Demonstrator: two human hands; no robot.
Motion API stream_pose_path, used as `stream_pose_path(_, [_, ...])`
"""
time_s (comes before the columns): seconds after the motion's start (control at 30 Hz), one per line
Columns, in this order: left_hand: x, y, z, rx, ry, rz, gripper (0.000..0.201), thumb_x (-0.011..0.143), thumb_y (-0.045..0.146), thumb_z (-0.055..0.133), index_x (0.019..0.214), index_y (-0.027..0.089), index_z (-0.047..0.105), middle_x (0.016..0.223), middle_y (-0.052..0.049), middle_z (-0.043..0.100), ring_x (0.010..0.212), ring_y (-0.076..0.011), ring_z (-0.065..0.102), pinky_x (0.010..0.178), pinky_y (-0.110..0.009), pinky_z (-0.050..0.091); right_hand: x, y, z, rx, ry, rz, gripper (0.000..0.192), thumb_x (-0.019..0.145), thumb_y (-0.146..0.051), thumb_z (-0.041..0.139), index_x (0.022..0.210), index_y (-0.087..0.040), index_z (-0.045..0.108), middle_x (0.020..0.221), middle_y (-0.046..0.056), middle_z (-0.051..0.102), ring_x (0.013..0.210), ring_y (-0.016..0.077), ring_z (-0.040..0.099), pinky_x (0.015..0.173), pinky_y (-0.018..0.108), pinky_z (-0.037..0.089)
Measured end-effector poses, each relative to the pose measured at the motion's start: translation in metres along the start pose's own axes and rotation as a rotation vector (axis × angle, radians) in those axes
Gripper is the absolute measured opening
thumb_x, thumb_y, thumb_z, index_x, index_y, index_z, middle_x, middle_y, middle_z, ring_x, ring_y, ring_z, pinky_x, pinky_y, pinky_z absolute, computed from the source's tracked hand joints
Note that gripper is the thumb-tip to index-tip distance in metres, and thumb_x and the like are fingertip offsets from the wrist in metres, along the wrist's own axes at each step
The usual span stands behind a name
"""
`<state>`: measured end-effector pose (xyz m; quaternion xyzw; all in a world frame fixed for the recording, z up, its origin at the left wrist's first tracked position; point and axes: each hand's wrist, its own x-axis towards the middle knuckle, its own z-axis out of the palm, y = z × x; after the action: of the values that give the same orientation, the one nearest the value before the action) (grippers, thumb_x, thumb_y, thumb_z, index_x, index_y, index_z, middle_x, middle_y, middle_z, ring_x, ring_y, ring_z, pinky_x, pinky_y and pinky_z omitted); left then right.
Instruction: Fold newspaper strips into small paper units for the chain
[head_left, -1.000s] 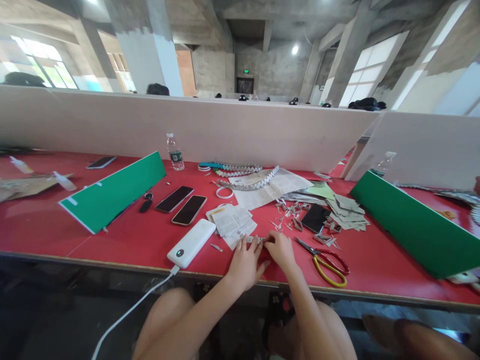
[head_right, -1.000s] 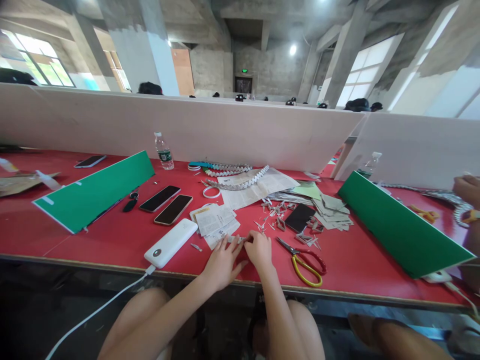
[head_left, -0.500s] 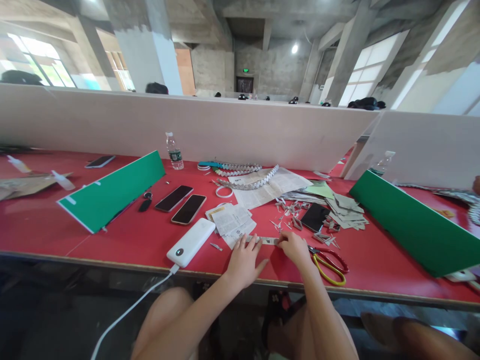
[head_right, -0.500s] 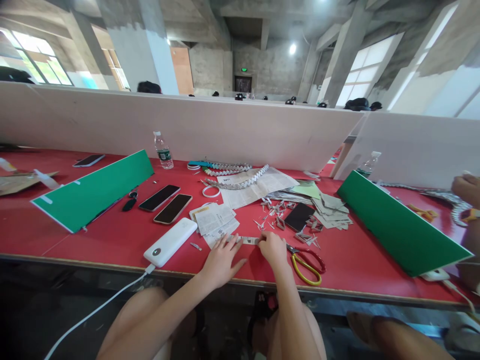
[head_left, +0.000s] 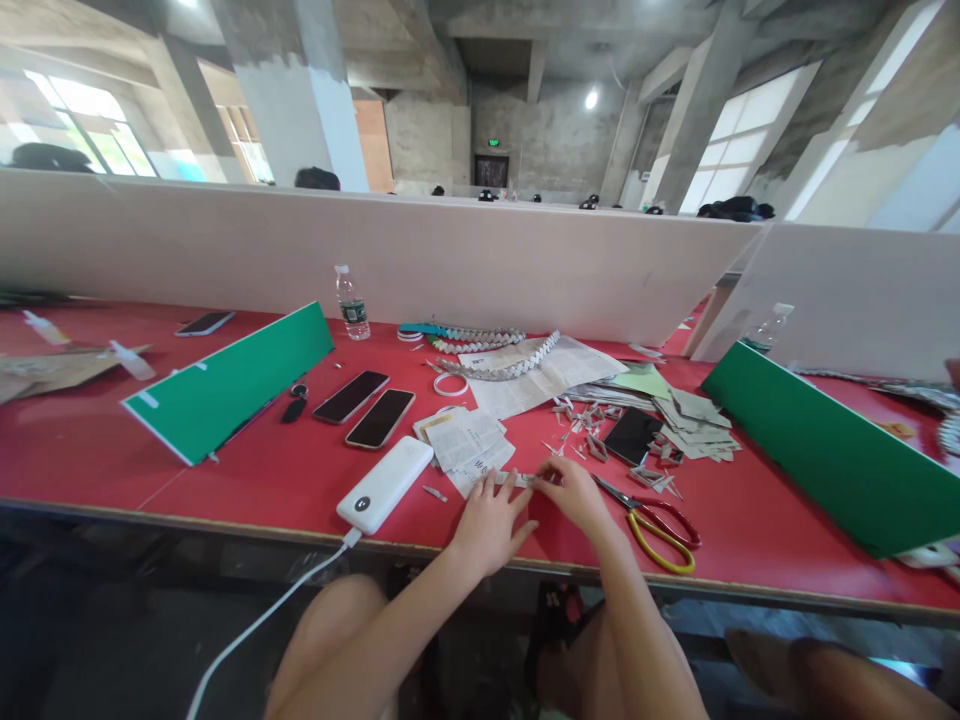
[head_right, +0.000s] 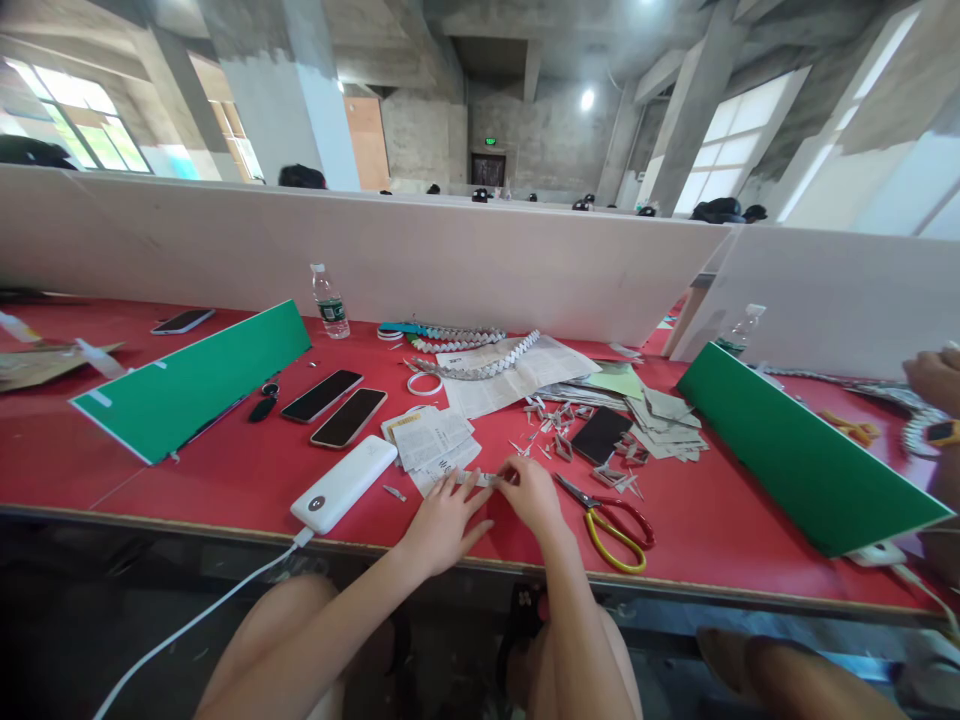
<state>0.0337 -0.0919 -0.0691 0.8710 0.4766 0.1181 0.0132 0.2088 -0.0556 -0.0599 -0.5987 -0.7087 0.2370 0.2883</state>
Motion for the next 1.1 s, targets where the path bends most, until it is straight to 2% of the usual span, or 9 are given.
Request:
stream_pose_path(0.2, [0.001, -0.024, -0.005, -0.093, -0.039, 0.089, 0.044, 0.09, 0.046, 0.037, 0.126, 0.023, 0.049, 0.134, -0.007, 0.049, 0.125, -0.0272, 0.041, 0.101, -0.041, 0.035, 0.004, 0.001, 0.012, -0.034, -0.02, 0.11, 0.003, 0.068, -0.018, 0.061, 0.066, -0.019, 0.063, 0.068, 0.001, 0.066, 0.065, 0.0155, 0.058, 0.059, 0.023, 0.037])
stream_pose_path(0.33, [-0.002, -0.038, -0.006, -0.126, -0.057, 0.133, 0.041, 0.091, 0.041, 0.039, 0.126, 0.025, 0.049, 0.136, -0.005, 0.048, 0.127, -0.0217, 0.04, 0.103, -0.037, 0.034, 0.003, 0.005, 0.011, -0.026, -0.01, 0.111, 0.003, 0.068, -0.016, 0.061, 0.067, -0.019, 0.063, 0.068, 0.001, 0.066, 0.065, 0.0151, 0.058, 0.059, 0.023, 0.036])
stream_pose_path(0.47, [-0.005, -0.045, -0.01, -0.121, -0.071, 0.144, 0.039, 0.091, 0.038, 0.039, 0.127, 0.025, 0.048, 0.137, -0.003, 0.046, 0.128, -0.02, 0.038, 0.105, -0.036, 0.032, 0.003, 0.007, 0.012, -0.008, -0.014, 0.099, 0.004, 0.068, -0.017, 0.06, 0.066, -0.019, 0.063, 0.068, 0.001, 0.066, 0.065, 0.0151, 0.057, 0.059, 0.023, 0.037])
stream_pose_path(0.9, [-0.024, -0.063, -0.029, -0.177, -0.104, -0.016, 0.039, 0.091, 0.038, 0.037, 0.125, 0.024, 0.052, 0.136, -0.002, 0.047, 0.127, -0.0181, 0.041, 0.105, -0.034, 0.033, 0.005, 0.017, 0.011, 0.068, -0.043, 0.058, 0.007, 0.067, -0.021, 0.058, 0.066, -0.018, 0.064, 0.069, 0.002, 0.066, 0.065, 0.0161, 0.058, 0.061, 0.024, 0.04])
stream_pose_path(1.1, [-0.027, -0.067, -0.027, -0.189, -0.024, -0.041, 0.036, 0.088, 0.03, 0.042, 0.121, 0.021, 0.055, 0.129, -0.004, 0.055, 0.121, -0.0192, 0.046, 0.102, -0.034, 0.036, 0.005, 0.017, 0.009, 0.088, -0.077, 0.014, 0.009, 0.068, -0.022, 0.059, 0.072, -0.018, 0.066, 0.071, 0.002, 0.067, 0.066, 0.0161, 0.058, 0.06, 0.024, 0.04])
